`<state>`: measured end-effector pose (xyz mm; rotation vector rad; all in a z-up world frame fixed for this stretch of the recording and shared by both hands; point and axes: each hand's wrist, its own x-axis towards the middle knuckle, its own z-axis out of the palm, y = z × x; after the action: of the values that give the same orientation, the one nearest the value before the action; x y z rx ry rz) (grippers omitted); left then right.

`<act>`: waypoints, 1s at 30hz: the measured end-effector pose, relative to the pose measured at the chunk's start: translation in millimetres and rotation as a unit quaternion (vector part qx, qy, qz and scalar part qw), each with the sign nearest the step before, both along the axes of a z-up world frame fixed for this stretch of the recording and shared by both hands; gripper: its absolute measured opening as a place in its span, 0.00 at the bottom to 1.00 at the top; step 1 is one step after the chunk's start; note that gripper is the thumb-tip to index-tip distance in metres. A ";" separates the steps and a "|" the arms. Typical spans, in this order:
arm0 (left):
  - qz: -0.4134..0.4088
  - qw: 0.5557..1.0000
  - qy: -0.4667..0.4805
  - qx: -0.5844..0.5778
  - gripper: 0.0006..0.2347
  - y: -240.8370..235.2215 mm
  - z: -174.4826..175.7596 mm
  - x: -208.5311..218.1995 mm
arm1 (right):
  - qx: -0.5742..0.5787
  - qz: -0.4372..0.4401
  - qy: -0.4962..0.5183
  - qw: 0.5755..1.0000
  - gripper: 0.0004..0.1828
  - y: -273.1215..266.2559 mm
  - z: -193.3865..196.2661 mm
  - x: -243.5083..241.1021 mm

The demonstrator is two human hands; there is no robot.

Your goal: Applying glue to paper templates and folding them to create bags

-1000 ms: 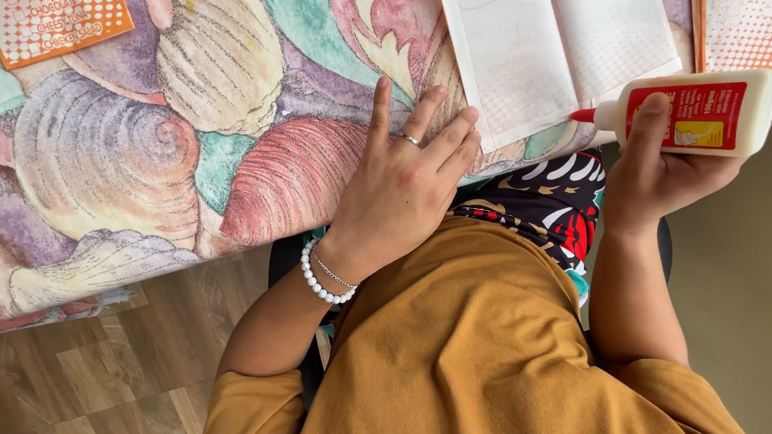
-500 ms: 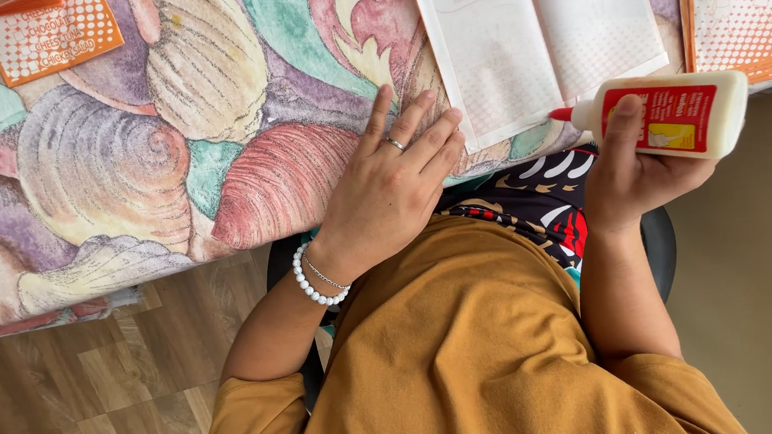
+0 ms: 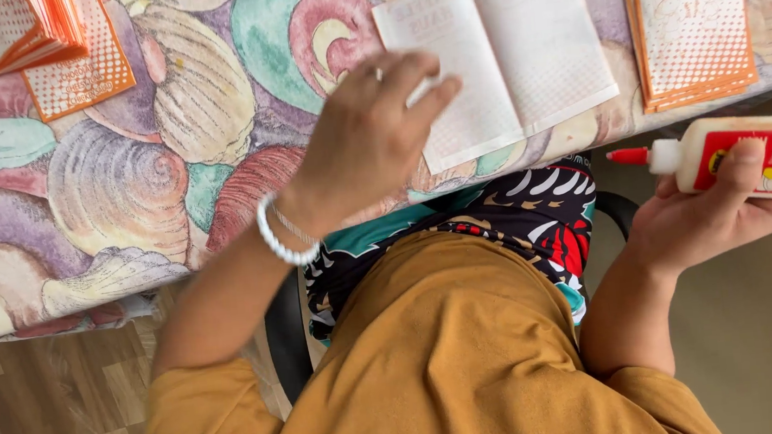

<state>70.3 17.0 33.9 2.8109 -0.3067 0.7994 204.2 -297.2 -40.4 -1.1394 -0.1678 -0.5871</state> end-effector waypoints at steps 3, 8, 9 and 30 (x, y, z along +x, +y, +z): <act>-0.088 0.995 0.034 0.015 0.14 23.6 11.6 41.1 | -0.001 -0.001 0.025 1.000 0.20 -16.3 -9.9 2.6; -0.101 0.983 0.128 0.086 0.13 21.8 -13.2 63.0 | -0.063 -0.001 0.031 0.998 0.30 -27.7 -37.9 -5.2; -0.050 0.978 0.159 0.126 0.15 14.7 -10.5 59.4 | -0.129 0.012 -0.021 0.991 0.31 -30.4 -46.2 -8.0; -0.005 0.979 0.048 0.200 0.15 25.0 -11.3 12.7 | 0.121 0.718 -0.430 0.533 0.17 28.7 126.4 -52.8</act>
<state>83.0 42.1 22.6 3.2029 -0.5168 0.6573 151.5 -268.5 86.0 -0.0298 -1.6644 0.4310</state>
